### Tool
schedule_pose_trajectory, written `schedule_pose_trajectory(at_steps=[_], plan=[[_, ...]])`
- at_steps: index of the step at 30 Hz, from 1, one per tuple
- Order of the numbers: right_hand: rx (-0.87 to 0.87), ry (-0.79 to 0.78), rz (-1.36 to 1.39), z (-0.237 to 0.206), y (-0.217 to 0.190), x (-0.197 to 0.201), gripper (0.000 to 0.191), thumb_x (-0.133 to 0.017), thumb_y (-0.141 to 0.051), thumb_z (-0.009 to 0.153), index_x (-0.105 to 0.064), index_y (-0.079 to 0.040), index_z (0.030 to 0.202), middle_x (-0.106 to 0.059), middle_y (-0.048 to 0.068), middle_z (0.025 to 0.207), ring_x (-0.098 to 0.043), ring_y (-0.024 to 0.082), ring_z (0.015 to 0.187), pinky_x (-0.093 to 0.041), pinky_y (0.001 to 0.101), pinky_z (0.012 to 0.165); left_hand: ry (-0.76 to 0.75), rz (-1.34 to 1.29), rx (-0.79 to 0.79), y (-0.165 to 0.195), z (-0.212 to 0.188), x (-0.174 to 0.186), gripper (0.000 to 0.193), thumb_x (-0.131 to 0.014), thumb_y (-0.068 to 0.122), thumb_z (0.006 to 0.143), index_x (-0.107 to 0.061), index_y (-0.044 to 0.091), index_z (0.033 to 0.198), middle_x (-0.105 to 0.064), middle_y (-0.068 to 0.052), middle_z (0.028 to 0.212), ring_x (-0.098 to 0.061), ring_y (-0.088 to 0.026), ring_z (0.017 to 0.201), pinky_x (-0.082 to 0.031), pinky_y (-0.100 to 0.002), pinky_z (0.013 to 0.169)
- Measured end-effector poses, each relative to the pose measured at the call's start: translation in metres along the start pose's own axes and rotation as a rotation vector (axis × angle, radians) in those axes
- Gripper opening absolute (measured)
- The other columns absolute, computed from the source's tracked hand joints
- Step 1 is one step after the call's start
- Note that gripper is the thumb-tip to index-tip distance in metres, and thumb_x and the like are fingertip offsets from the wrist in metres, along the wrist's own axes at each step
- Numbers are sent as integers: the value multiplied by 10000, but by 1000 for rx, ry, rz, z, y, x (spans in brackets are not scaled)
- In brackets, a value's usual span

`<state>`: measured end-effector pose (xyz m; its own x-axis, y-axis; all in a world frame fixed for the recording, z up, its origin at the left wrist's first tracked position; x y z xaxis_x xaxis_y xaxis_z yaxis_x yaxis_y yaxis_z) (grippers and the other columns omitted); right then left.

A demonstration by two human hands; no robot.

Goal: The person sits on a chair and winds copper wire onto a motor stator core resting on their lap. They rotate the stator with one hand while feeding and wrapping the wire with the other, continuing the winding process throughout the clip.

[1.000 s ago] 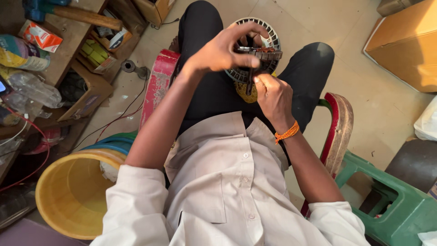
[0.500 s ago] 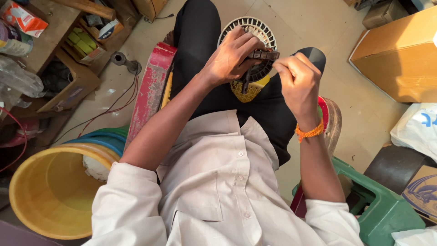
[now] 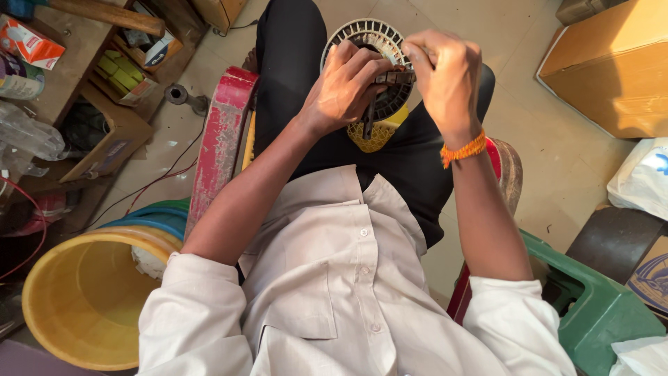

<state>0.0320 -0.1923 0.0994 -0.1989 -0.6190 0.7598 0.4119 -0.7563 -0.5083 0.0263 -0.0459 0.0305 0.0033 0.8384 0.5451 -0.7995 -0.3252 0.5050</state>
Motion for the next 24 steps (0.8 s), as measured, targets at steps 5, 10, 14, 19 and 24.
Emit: schedule_pose_trajectory(at_steps=[5, 10, 14, 19, 24], plan=[[44, -43, -91, 17, 23, -21, 53, -795, -93, 959, -781, -58, 996, -756, 120, 858, -753, 255, 748, -577, 338, 657, -54, -236, 196, -17, 1, -2, 524, -811, 153, 971, -521, 135, 1406, -646, -78, 1189, -583, -281, 1122, -488, -400, 1022], [76, -121, -255, 31, 28, -32, 228, -893, -261, 933, -770, -71, 909, -731, 111, 768, -712, 288, 668, -533, 414, 594, -106, -997, 861, -65, -2, -37, 799, -636, 257, 1038, -112, 148, 1630, -792, -69, 1058, -766, -145, 1075, -599, -317, 975], [144, -80, -204, 34, 4, -21, 137, -855, -139, 914, -741, -63, 906, -682, 90, 768, -645, 255, 660, -484, 373, 585, -155, -1064, 675, -71, 19, -46, 905, -736, 84, 1008, -106, 156, 1654, -774, -65, 1048, -732, -129, 1022, -585, -290, 940], [-212, -176, 43, 11, -6, -7, 101, -827, -64, 942, -744, -6, 938, -435, 80, 606, -407, 130, 569, -340, 313, 542, -292, -1215, 490, -73, 9, -36, 856, -733, 33, 1110, -147, 179, 1718, -689, -58, 1109, -632, -121, 1019, -516, -296, 877], [-202, -85, 109, -21, -37, -4, 77, -789, -21, 942, -729, 25, 957, -516, 66, 687, -419, 103, 599, -348, 296, 561, -357, -1122, 248, -67, 23, -27, 793, -694, -23, 1061, -212, 174, 1659, -662, -44, 1057, -611, -102, 980, -527, -275, 931]])
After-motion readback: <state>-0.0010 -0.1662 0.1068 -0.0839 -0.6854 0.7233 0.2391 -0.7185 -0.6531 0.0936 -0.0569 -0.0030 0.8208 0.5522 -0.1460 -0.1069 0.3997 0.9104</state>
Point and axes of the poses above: each hand's wrist, its own z-axis towards the middle knuckle, its own x-axis out of the back of the hand, y = z × x, the point moved 8 cm from there along z, towards the middle knuckle
